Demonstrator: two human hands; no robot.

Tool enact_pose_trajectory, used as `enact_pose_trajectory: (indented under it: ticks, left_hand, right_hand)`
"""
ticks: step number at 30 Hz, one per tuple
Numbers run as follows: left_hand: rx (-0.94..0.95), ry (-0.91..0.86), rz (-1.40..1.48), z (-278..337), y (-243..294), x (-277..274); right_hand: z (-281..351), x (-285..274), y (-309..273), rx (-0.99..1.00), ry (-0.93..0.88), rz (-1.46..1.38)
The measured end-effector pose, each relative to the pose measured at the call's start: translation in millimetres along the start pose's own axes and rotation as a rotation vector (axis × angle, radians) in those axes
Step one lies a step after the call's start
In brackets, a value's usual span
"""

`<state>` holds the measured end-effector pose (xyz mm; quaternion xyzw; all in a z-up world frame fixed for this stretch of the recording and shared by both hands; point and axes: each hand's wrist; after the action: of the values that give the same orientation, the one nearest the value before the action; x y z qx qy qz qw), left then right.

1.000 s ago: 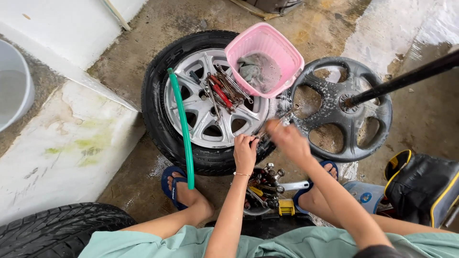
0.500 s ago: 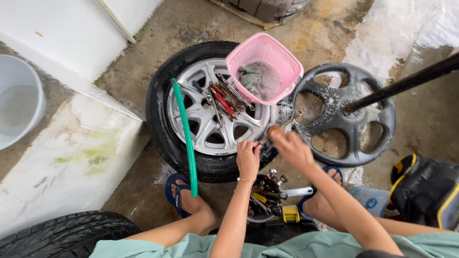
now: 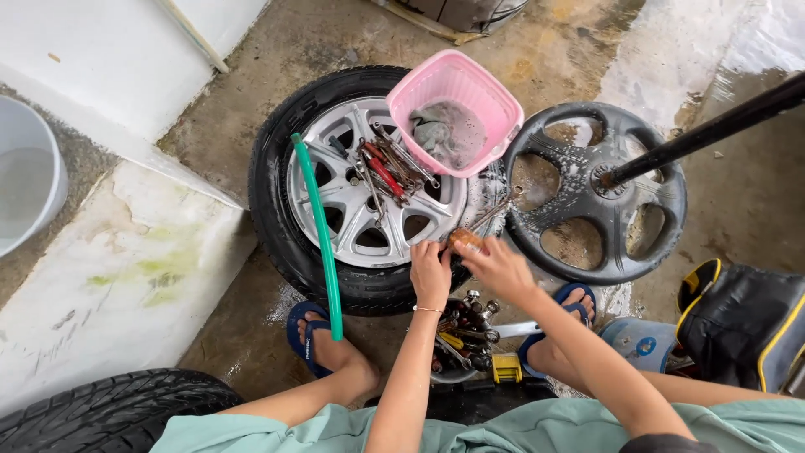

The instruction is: The person scrubs various metal tools with a brush and soapy water, rinsing them with a hose and placing them on a tire. The person handles wrenches and sockets one at a time, scrubbing each tool thoroughly.

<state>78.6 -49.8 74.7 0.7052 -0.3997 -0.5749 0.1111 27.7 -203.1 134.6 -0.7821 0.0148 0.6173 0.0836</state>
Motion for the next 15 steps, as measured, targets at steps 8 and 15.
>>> enact_pose_trajectory:
  ticks: [8,15]
  left_hand:
    - [0.11,-0.067,0.0,-1.4,20.5,-22.9]
    - [0.366,-0.033,-0.151,1.7,11.9,7.7]
  right_hand:
    - [-40.2,-48.6,15.8,1.063,-0.302,-0.966]
    - [4.9,-33.7,43.0,1.37,-0.173,-1.552]
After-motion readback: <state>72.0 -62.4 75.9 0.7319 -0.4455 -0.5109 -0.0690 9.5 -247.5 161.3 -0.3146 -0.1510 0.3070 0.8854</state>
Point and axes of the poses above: each hand's wrist, its own z-axis away from the middle knuckle, its own x-axis out of the palm, y = z × x, and after that the axes turned 14 degrees about x, right-handed
